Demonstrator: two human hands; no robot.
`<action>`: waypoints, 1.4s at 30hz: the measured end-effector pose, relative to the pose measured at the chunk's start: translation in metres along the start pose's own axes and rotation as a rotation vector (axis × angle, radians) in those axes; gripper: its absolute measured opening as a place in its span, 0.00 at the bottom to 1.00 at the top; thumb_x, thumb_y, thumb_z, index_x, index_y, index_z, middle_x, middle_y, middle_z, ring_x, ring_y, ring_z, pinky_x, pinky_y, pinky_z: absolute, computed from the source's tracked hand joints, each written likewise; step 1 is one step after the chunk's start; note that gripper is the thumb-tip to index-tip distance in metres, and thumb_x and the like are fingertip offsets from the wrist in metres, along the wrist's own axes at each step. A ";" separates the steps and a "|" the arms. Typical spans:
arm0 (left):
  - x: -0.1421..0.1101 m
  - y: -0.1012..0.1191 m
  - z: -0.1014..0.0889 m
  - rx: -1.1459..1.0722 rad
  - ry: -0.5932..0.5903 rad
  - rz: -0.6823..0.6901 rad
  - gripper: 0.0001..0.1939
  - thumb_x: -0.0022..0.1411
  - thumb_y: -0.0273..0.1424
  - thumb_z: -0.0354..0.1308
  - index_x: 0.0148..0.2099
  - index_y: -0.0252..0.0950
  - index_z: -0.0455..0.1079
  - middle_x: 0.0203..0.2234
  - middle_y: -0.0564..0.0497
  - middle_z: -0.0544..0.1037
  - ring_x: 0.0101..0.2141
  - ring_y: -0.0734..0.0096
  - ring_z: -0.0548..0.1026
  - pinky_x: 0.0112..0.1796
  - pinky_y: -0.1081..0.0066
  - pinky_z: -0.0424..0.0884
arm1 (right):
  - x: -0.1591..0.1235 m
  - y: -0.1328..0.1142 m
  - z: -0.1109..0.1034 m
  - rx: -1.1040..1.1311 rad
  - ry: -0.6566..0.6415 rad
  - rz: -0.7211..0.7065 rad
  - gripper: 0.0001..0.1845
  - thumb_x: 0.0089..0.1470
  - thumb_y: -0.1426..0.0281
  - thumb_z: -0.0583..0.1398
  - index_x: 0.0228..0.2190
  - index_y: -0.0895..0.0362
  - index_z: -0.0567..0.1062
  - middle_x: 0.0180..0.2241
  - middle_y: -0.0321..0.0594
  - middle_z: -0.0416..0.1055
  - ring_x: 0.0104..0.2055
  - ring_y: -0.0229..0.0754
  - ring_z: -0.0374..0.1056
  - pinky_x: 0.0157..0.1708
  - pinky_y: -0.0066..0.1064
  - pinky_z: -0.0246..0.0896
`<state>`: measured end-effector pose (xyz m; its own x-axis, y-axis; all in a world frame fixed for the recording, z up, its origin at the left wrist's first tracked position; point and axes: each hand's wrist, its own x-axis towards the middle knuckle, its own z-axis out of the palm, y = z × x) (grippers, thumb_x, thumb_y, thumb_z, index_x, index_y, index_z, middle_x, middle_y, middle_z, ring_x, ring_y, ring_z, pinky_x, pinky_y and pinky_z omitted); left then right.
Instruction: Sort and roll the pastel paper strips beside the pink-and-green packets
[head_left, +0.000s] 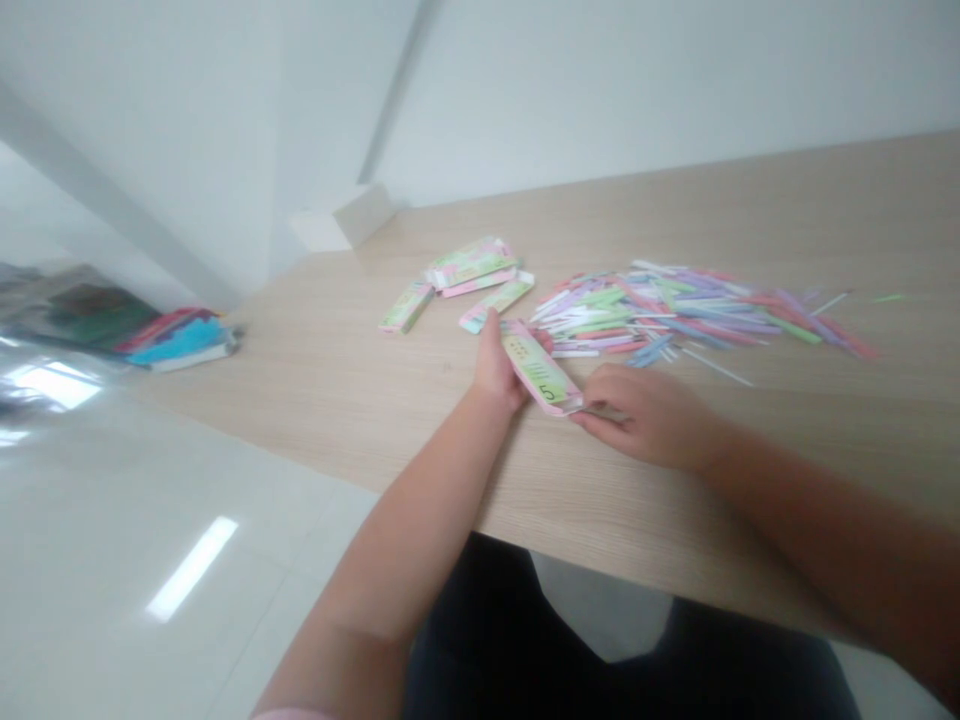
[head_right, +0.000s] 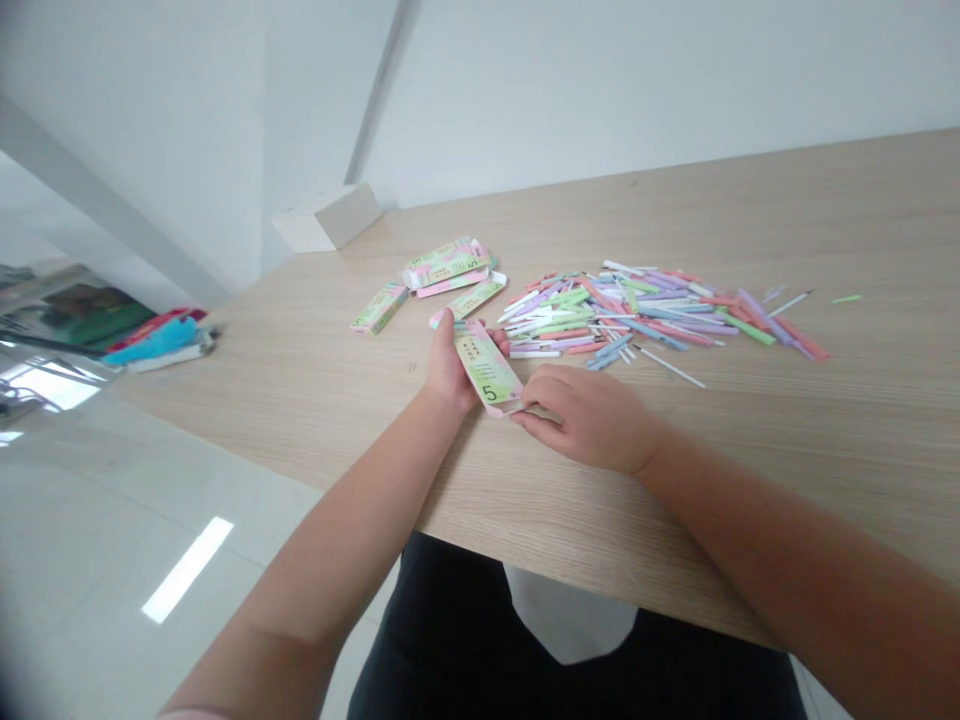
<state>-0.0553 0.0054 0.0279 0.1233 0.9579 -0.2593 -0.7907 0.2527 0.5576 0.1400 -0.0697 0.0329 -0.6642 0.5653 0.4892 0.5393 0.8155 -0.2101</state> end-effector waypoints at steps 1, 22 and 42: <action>0.001 0.000 -0.001 -0.006 0.006 0.010 0.27 0.70 0.55 0.50 0.36 0.35 0.68 0.27 0.48 0.74 0.28 0.68 0.76 0.34 0.68 0.76 | 0.000 0.000 0.001 -0.017 0.010 0.006 0.13 0.67 0.61 0.57 0.33 0.54 0.75 0.33 0.43 0.75 0.37 0.48 0.70 0.36 0.39 0.63; 0.007 0.004 -0.005 -0.079 0.195 0.109 0.26 0.69 0.55 0.48 0.34 0.37 0.65 0.27 0.50 0.70 0.28 0.68 0.75 0.34 0.68 0.75 | 0.001 -0.002 0.013 -0.133 0.159 -0.068 0.16 0.67 0.72 0.58 0.52 0.52 0.80 0.47 0.45 0.80 0.53 0.54 0.73 0.57 0.52 0.66; 0.009 -0.003 -0.005 0.034 0.111 0.081 0.20 0.70 0.50 0.53 0.38 0.38 0.66 0.24 0.51 0.71 0.26 0.66 0.74 0.36 0.64 0.74 | 0.003 0.006 0.017 0.136 0.319 0.172 0.08 0.65 0.62 0.63 0.42 0.51 0.79 0.41 0.43 0.78 0.46 0.51 0.74 0.47 0.45 0.72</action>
<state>-0.0548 0.0122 0.0200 -0.0091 0.9548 -0.2972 -0.7741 0.1814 0.6065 0.1324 -0.0609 0.0183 -0.3644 0.6457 0.6710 0.5408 0.7334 -0.4120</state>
